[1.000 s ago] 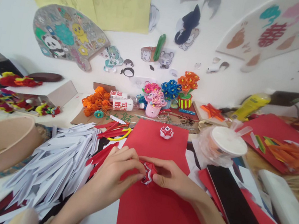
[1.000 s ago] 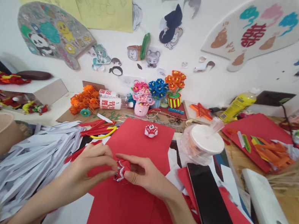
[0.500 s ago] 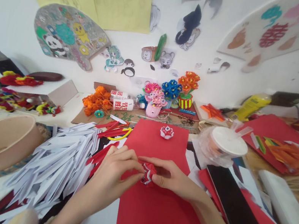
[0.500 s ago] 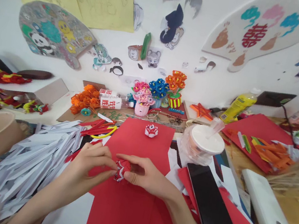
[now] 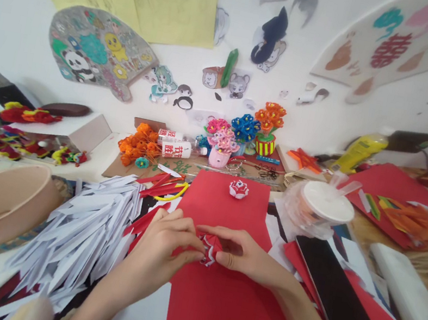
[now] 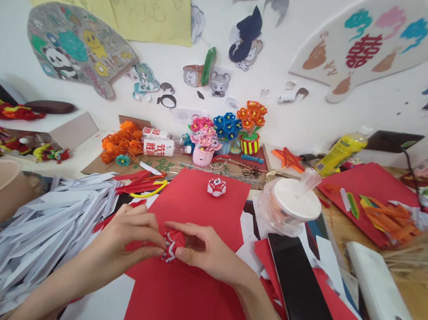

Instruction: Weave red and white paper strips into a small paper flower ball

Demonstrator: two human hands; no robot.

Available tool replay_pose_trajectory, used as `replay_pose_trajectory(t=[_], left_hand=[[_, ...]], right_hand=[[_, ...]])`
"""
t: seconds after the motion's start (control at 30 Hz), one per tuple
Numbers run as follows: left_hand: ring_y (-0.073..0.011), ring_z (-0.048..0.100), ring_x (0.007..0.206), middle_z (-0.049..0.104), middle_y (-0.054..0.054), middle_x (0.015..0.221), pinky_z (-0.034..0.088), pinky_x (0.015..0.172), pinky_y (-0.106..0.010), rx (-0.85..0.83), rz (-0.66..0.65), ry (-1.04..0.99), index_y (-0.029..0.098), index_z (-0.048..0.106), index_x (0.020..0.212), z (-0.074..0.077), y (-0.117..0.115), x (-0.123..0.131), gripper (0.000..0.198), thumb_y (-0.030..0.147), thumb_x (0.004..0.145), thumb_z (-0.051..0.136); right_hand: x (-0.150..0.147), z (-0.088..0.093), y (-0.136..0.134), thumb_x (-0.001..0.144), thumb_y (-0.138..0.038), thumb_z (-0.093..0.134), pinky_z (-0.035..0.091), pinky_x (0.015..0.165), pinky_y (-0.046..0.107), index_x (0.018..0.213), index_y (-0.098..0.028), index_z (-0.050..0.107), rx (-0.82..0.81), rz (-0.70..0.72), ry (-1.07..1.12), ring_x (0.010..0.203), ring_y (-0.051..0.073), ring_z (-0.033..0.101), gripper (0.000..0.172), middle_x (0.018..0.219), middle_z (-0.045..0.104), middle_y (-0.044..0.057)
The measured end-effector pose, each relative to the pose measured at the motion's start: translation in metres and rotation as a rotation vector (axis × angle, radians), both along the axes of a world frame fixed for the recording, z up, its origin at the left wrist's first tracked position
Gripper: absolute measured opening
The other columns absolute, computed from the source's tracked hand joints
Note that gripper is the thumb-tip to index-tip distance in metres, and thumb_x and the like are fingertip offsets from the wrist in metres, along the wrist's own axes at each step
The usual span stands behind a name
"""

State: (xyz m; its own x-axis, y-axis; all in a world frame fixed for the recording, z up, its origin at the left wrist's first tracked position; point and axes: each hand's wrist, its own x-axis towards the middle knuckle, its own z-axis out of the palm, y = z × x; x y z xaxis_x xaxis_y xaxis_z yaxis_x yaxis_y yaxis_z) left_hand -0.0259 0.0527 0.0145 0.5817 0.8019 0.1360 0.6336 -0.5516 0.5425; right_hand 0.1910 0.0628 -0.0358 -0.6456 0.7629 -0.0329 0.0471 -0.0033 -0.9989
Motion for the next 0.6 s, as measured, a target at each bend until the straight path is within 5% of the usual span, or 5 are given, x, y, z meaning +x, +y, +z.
replay_pose_trajectory(t=[0.33,0.6], left_hand=[[-0.0156,0.054,0.079,0.065,0.004,0.081,0.027,0.074,-0.033,-0.063,0.011,-0.032,0.024,0.069,0.079,-0.0004,-0.0014,-0.0018,0.012,0.019,0.090,0.065],[-0.0177,0.054,0.079,0.068,0.003,0.080,0.026,0.070,-0.034,0.040,-0.026,0.021,0.024,0.070,0.083,-0.0011,-0.0004,0.0001,0.009,0.023,0.090,0.064]], right_hand=[[0.0005,0.0002,0.0000,0.087,-0.051,0.063,0.048,0.084,0.037,0.135,-0.024,0.058,0.014,-0.005,-0.018,0.092,0.024,0.060,0.055,0.104,0.068,0.007],[-0.0005,0.0009,0.0002,0.087,-0.048,0.064,0.047,0.084,0.037,0.134,-0.023,0.058,0.018,-0.014,-0.018,0.093,0.023,0.060,0.054,0.113,0.068,0.008]])
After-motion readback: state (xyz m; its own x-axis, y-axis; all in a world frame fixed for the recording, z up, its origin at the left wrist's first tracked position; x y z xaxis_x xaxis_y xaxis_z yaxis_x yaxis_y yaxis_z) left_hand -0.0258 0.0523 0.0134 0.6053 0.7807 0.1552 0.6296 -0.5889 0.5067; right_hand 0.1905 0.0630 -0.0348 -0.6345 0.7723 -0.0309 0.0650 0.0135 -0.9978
